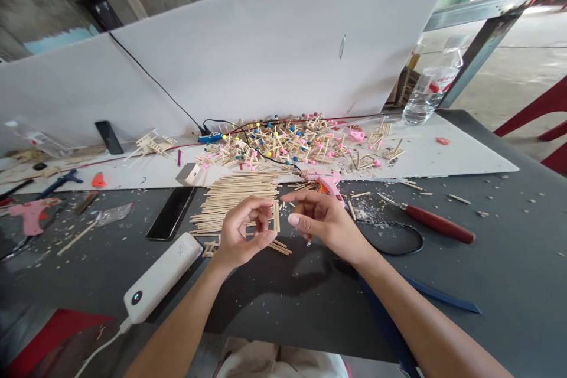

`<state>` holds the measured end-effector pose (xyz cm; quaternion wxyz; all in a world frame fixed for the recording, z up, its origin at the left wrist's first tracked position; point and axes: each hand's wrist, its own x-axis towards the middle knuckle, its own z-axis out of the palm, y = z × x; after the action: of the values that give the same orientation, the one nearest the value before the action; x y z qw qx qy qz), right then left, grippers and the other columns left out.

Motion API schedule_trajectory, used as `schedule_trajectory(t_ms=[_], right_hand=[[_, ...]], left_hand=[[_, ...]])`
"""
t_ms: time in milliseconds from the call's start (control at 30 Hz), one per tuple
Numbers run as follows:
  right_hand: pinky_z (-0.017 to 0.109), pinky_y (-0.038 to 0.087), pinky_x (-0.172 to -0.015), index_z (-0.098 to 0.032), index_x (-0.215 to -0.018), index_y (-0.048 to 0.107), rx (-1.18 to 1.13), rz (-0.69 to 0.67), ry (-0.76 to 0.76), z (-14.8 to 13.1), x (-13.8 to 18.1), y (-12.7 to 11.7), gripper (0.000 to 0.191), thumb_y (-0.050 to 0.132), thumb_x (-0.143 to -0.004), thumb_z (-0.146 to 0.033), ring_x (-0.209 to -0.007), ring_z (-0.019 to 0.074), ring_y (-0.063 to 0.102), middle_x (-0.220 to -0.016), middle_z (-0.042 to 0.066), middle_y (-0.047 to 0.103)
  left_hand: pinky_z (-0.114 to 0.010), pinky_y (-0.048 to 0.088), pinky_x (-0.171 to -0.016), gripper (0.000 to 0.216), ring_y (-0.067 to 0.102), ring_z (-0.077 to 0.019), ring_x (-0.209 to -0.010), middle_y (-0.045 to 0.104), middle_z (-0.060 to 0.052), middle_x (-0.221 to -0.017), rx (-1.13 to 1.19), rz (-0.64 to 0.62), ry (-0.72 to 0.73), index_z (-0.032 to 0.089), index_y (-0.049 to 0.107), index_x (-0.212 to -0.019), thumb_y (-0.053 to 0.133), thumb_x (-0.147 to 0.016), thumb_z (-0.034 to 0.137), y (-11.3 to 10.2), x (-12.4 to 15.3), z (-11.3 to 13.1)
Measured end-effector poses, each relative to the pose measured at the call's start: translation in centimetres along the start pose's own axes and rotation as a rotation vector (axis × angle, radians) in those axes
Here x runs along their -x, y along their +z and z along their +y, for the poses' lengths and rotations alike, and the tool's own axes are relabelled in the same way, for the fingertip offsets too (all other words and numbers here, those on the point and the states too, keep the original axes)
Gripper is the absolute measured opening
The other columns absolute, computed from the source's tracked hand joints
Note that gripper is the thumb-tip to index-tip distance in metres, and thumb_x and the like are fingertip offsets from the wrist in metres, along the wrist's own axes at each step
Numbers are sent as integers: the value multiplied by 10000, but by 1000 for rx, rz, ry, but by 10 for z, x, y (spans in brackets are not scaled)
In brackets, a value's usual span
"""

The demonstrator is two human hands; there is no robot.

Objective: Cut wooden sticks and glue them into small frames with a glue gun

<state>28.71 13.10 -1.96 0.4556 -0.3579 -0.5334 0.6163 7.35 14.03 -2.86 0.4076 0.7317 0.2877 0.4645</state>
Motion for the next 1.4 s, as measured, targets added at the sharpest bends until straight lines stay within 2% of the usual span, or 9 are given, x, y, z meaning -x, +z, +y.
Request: schedule_trajectory(t_ms=[267, 567, 667, 767, 833, 933, 1033, 1167, 1400], right_hand=[[210, 368, -439, -131, -916, 737, -308, -204, 196, 9, -4, 6, 301, 774, -800, -406, -478, 72, 449, -618, -20, 524], [211, 335, -449, -133, -822, 706, -337, -241, 226, 10, -3, 7, 299, 794, -774, -415, -481, 64, 388, -587, -35, 476], [226, 357, -483, -148, -793, 674, -69, -186, 130, 5, -3, 5, 313, 742, -818, -452, -523, 85, 428, -620, -23, 501], [242, 388, -562, -171, -828, 689, 426, -138, -44, 2, -2, 8, 254, 667, -888, -416, -614, 116, 509, -704, 6, 604], [256, 413, -632, -180, -871, 709, 704, -210, -164, 5, 1, 16, 211, 608, -934, -354, -689, 141, 574, -774, 28, 669], [276, 446, -716, -183, -940, 735, 950, -436, -248, 17, 6, 31, 209, 548, -961, -274, -791, 178, 660, -881, 62, 730], [281, 456, -727, -192, -961, 752, 1078, -551, -220, 28, 9, 43, 207, 549, -943, -225, -822, 197, 697, -927, 64, 755], [281, 444, -700, -199, -1013, 745, 1162, -547, -199, 32, 9, 45, 191, 612, -876, -189, -830, 209, 701, -946, 55, 758], [272, 428, -730, -212, -910, 725, 1168, -483, -202, 34, 10, 37, 125, 602, -900, -227, -829, 186, 656, -881, 33, 721]], left_hand=[[-200, 427, -509, 426, 552, -101, -625, 563, -20, -841, 5, -49, 30, 209, 596, -1199, 743, -822, 342, 2, 0, 1], [-210, 436, -526, 496, 569, -112, -636, 616, -33, -852, -4, -87, 23, 208, 574, -1245, 763, -815, 368, 4, 0, -4], [-215, 449, -543, 507, 575, -108, -640, 622, -44, -888, -25, -24, 4, 195, 578, -1263, 737, -835, 413, 1, -1, -5], [-217, 462, -571, 375, 571, -104, -639, 609, -30, -844, -73, 166, 1, 180, 606, -1206, 626, -920, 423, -2, -1, -10], [-215, 458, -572, 311, 561, -99, -615, 603, -16, -798, -125, 299, -3, 175, 622, -1152, 576, -954, 411, -4, -3, -13], [-211, 427, -544, 269, 523, -91, -561, 583, 4, -718, -232, 405, -3, 165, 650, -1063, 561, -964, 398, -9, -6, -10], [-217, 409, -544, 257, 514, -98, -566, 609, -8, -718, -362, 332, -36, 158, 681, -1007, 548, -973, 375, -17, -3, 3], [-234, 428, -613, 220, 565, -129, -665, 661, -37, -795, -542, 160, -103, 173, 703, -964, 526, -983, 301, -20, 31, 19], [-298, 520, -779, 143, 638, -197, -904, 661, -68, -978, -734, 17, -255, 195, 699, -1004, 588, -915, 204, 5, 101, 15]])
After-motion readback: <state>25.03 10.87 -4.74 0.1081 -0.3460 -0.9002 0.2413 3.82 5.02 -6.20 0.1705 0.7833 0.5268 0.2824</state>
